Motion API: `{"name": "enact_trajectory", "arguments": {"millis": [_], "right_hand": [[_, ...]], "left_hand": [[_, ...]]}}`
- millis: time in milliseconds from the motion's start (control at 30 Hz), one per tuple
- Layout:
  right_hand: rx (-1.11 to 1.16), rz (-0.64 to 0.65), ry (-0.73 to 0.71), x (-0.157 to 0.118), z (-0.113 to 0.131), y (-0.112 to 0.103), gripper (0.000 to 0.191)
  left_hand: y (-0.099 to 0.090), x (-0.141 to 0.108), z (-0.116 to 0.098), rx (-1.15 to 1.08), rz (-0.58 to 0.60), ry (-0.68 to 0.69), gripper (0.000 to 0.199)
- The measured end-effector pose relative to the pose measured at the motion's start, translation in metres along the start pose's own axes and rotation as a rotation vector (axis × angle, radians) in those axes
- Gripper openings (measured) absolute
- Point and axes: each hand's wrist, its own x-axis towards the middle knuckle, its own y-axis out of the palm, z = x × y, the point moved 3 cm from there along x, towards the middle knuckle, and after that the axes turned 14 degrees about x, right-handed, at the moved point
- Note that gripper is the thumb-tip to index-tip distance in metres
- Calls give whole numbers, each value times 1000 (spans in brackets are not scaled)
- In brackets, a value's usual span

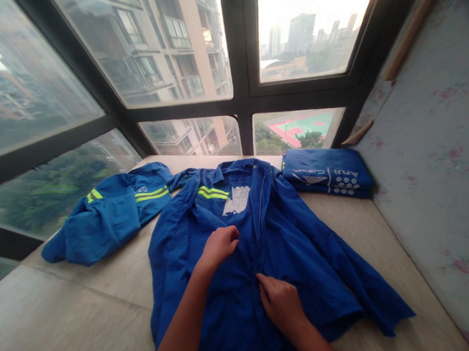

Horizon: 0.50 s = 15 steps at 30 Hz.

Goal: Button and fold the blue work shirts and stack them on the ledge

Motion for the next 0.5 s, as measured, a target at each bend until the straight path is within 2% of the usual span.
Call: {"name": "enact_trajectory", "arguments": {"millis": [133, 300, 500], "right_hand": [[11, -7, 8, 0, -1, 0, 38], [22, -1, 8, 0, -2, 1, 39], [2, -11, 3, -1, -3, 1, 39]], "left_hand": [[17, 2, -1, -184, -101, -3, 21], [42, -4, -7, -171, -148, -86, 26], [39, -8, -11, -48, -129, -127, 21]]}}
